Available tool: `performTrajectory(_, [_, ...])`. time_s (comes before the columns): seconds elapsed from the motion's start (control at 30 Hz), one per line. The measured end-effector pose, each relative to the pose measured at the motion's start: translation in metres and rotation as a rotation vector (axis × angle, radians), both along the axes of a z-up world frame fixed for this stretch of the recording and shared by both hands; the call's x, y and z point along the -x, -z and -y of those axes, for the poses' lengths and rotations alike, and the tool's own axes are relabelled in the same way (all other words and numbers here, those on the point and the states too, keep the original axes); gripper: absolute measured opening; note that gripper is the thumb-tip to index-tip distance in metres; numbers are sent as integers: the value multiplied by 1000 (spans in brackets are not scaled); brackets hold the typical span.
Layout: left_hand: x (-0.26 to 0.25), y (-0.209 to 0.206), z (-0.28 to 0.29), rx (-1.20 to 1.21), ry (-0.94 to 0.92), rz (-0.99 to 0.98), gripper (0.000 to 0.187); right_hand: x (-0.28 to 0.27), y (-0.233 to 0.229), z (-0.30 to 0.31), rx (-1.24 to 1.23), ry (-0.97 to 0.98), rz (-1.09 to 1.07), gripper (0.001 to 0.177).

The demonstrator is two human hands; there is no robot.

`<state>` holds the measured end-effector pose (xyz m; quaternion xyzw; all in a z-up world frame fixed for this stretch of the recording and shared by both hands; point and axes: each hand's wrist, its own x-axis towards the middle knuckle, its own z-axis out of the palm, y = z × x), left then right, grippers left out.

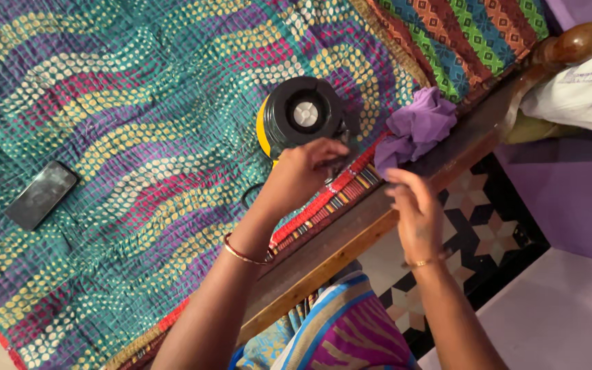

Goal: The person wipes the exterior of a yellow and black electric kettle with a purple cloth. They rotate the kettle to clean all sides, including the base and handle, before moving to a kitchen area and placing the kettle on a shelf.

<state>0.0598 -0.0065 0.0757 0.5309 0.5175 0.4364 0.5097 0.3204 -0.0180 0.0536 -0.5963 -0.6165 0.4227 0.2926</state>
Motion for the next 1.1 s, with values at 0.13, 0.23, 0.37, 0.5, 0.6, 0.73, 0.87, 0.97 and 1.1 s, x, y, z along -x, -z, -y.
performTrajectory(0.13, [-23,-17,12,-129,75,-90,29,41,4,-40,666,210,-396,51])
performTrajectory(0.23, [-40,-16,29,5,-21,23,30,41,-7,-38,841,180,-752,47])
performTrajectory(0.37, [-59,6,37,42,-174,-58,31,44,-11,-30,635,208,-488,58])
performTrajectory(0.5, [-56,32,34,130,-447,90,25,11,-21,-58,366,73,-99,52])
performTrajectory(0.6, [-37,38,23,61,-399,64,16,-12,-34,-79,273,85,-224,44])
performTrajectory(0.73, [-67,33,24,77,8,-371,18,-10,-78,-73,92,96,-540,25])
performTrajectory(0.87, [-82,57,6,214,-96,-400,27,-4,-136,-46,-5,-21,-635,19])
performTrajectory(0.97, [-66,59,-9,156,-181,722,57,-5,-146,-39,-28,-19,-743,16])
performTrajectory(1.1, [-17,13,4,169,-233,1201,56,-7,-123,-7,144,21,-791,20])
